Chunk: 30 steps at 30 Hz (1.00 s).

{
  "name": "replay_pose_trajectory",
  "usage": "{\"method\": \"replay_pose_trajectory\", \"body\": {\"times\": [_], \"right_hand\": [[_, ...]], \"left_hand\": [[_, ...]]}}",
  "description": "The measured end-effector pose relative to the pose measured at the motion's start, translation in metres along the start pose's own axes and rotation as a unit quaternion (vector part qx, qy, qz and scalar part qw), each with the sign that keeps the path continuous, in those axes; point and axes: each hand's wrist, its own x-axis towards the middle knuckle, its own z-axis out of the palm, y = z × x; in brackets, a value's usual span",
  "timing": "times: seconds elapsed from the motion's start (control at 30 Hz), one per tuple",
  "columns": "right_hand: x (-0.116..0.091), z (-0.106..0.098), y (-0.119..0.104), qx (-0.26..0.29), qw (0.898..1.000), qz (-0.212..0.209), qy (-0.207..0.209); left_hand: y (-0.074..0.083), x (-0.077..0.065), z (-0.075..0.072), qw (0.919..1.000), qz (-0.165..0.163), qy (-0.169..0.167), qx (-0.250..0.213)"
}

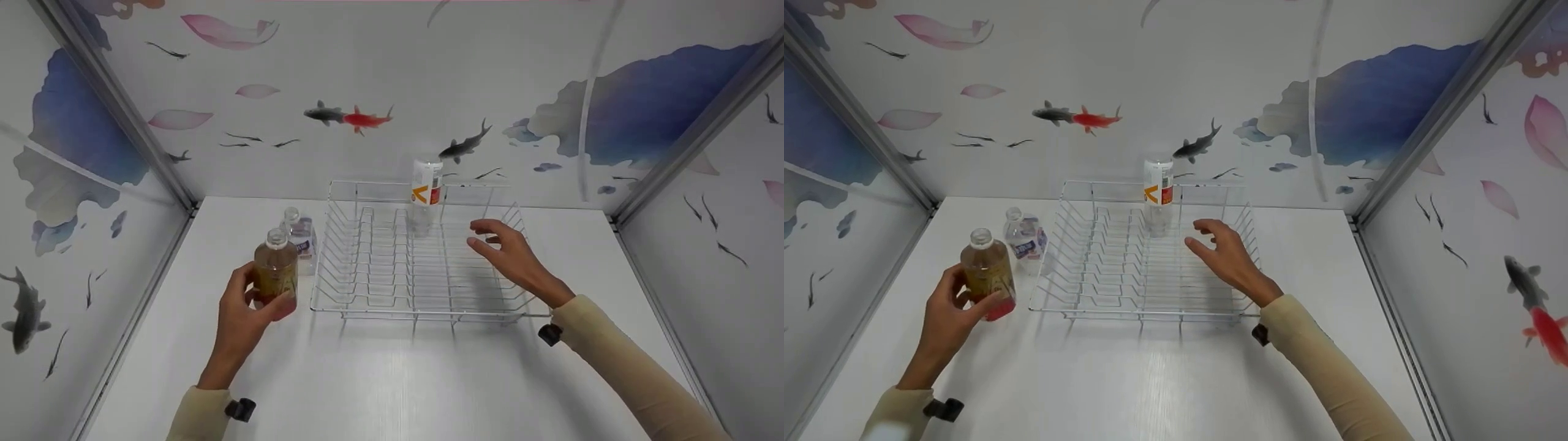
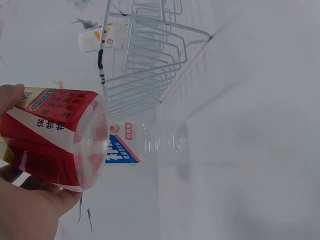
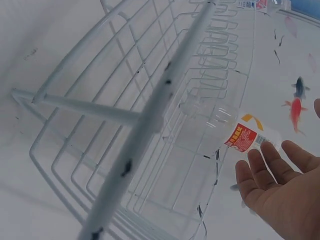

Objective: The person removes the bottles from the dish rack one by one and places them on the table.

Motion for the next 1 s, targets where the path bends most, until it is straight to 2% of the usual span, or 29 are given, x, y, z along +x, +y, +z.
{"method": "replay_pose_trajectory", "body": {"times": [0.3,0.7,1.0], "right_hand": [[0.005,0.001,0.001,-0.007,1.000,0.001,0.005],[0.011,-0.002,0.005,-0.002,1.000,0.009,0.010],[0.015,-0.002,0.009,-0.007,1.000,0.010,0.009]], "left_hand": [[-0.015,-0.002,-0.004,0.9987,-0.038,0.033,-0.010],[-0.038,0.003,0.001,0.9949,-0.094,0.037,-0.004],[-0.054,0.010,0.006,0.9899,-0.130,0.056,0.002]]}}
